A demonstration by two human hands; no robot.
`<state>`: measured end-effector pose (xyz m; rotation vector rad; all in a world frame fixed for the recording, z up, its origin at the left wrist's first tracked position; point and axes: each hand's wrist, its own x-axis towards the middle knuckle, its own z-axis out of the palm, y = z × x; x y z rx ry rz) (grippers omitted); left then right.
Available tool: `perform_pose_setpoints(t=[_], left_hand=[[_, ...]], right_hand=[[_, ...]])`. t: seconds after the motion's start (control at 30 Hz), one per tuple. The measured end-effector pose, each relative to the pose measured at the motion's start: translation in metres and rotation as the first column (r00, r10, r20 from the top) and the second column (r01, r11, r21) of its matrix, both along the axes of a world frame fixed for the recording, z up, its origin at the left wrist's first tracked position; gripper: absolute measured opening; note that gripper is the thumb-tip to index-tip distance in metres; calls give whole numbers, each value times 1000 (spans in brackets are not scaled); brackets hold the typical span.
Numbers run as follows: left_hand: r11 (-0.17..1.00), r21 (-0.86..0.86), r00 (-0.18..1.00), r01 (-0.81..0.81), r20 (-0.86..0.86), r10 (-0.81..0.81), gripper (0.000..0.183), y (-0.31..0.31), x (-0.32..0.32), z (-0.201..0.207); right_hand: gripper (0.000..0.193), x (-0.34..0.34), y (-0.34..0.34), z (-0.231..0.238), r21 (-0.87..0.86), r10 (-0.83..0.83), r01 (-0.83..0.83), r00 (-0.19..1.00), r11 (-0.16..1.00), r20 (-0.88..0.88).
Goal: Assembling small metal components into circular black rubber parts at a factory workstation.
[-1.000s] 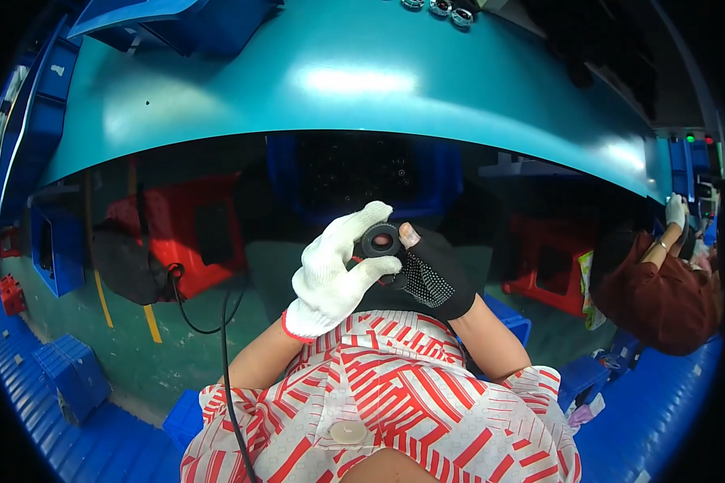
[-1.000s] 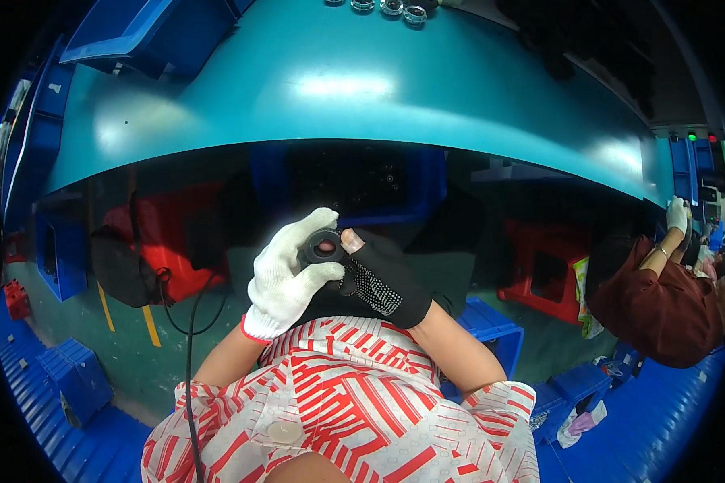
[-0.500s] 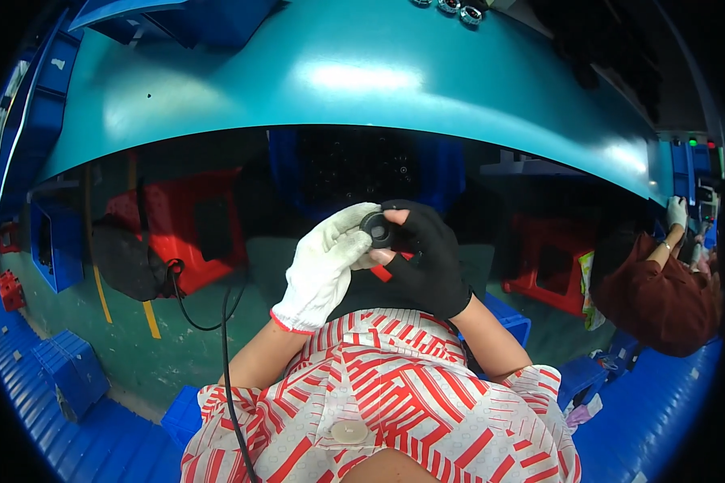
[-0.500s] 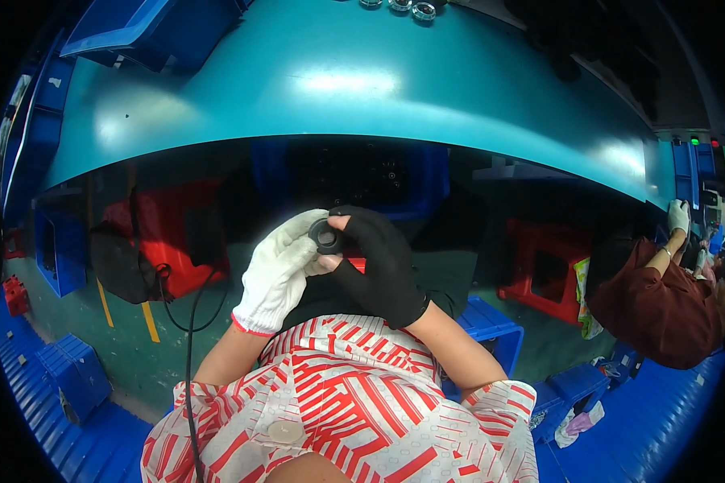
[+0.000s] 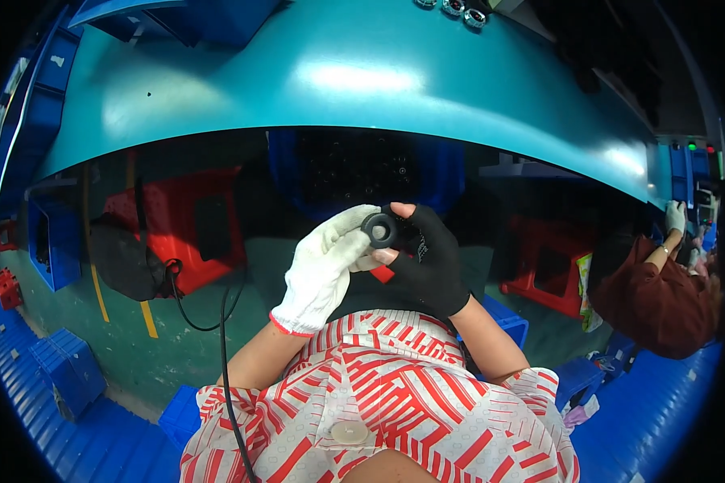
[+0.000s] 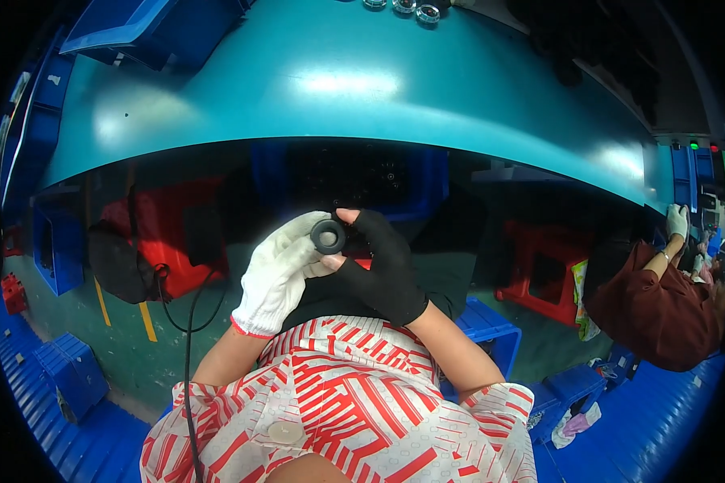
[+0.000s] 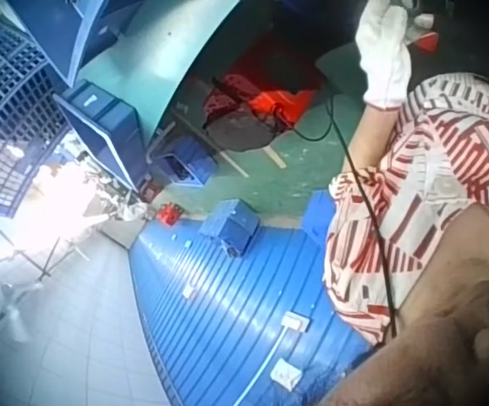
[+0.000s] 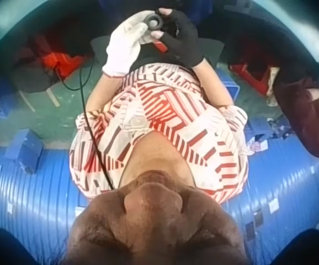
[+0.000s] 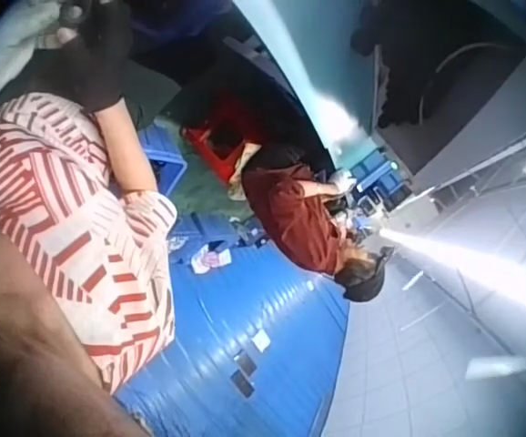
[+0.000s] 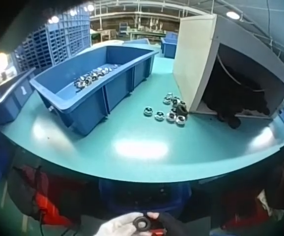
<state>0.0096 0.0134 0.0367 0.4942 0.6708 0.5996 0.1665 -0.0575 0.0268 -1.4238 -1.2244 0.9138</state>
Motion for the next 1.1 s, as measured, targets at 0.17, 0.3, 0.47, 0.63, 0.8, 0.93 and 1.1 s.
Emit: perform_pose_setpoints(t=[0.17, 0.3, 0.47, 0.63, 0.8, 0.93, 1.1], left_hand=[[999, -24, 997, -45, -63, 43, 39, 1, -7, -12], [998, -23, 997, -54, -51, 53, 39, 5, -11, -11], [997, 35, 994, -62, -89, 65, 36, 5, -12, -8], [996, -16, 997, -82, 0, 82, 36, 7, -18, -12], [996, -26, 996, -84, -4, 84, 34, 7, -17, -12], [997, -31, 997, -70, -32, 69, 32, 10, -15, -11], [999, -32, 997, -38, -72, 36, 33, 7, -11, -8]], right_hand=[[44, 13, 15, 19, 121, 76, -112, 959, 986, 274], [26, 39, 50, 61, 274, 18, -163, 885, 948, 465], [20, 96, 124, 85, 365, -341, 97, 629, 926, 698], [31, 138, 169, 71, 342, -463, 335, 410, 878, 786], [30, 135, 177, 78, 139, -293, 334, 473, 932, 831], [30, 126, 165, 79, 122, -286, 296, 612, 947, 737], [30, 135, 152, 68, 253, -317, 195, 471, 948, 823]])
